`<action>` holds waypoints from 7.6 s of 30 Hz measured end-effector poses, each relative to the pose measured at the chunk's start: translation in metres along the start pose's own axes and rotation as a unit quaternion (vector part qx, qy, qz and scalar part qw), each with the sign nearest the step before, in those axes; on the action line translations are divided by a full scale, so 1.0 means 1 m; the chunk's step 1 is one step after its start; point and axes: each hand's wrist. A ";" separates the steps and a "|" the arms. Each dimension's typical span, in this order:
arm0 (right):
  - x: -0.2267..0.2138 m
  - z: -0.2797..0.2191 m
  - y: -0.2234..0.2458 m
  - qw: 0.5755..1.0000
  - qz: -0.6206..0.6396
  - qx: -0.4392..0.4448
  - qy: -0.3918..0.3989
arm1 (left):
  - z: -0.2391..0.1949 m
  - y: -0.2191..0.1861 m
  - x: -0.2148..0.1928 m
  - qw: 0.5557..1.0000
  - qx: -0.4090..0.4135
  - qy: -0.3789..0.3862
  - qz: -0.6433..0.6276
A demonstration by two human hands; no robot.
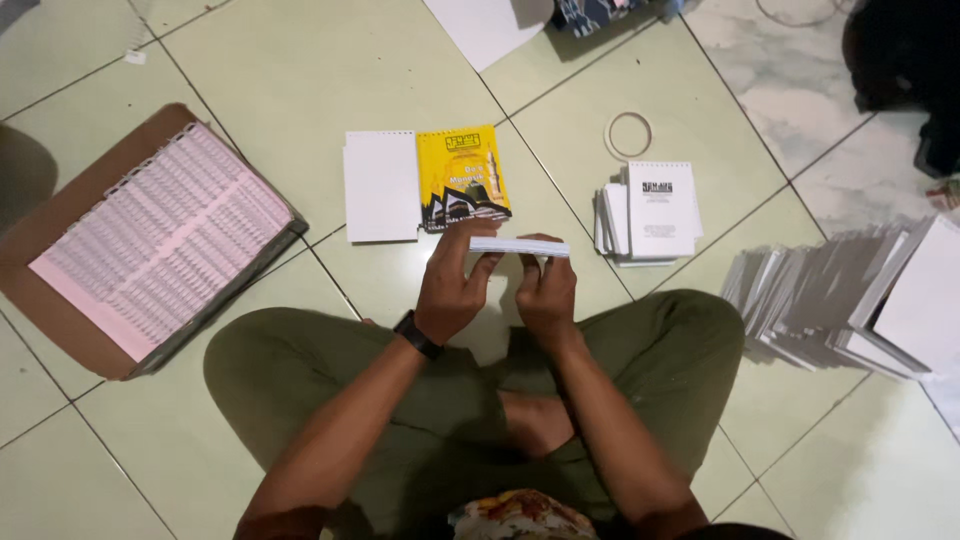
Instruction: The person sits on a tiled floor and assembles spiral-bound notebooks by inserting spiral bindings into punched holes. They handle loose paper sheets, spiral bindings, and yellow covers, then place the completed notebooks into a pink-lined box.
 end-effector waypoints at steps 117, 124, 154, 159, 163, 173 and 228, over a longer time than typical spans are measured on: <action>-0.003 -0.054 -0.077 0.900 -0.155 0.369 0.174 | 0.048 0.120 -0.065 0.938 -0.140 -0.305 -0.088; -0.018 -0.040 -0.071 0.894 -0.206 0.332 0.218 | 0.045 0.084 -0.052 0.950 -0.272 -0.153 -0.004; -0.035 0.009 -0.025 0.971 0.176 0.158 0.031 | 0.038 0.058 -0.007 0.902 -0.261 0.329 0.097; -0.033 0.011 -0.020 0.973 0.131 0.184 0.049 | 0.037 0.064 -0.008 0.912 -0.249 0.319 0.072; -0.037 0.014 -0.016 0.970 0.132 0.194 0.065 | 0.030 0.096 -0.002 0.910 -0.253 0.326 0.043; -0.053 0.007 -0.026 0.877 0.328 0.343 0.070 | 0.028 0.072 -0.013 0.915 -0.195 0.352 0.033; -0.068 0.010 -0.015 0.918 0.275 0.255 0.129 | 0.003 0.009 0.007 0.927 -0.035 0.293 0.230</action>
Point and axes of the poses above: each hand's wrist, its own z-axis towards the middle knuckle, its own x-axis out of the palm, y = z × x, and after that the axes turned 12 degrees about -x, right-handed
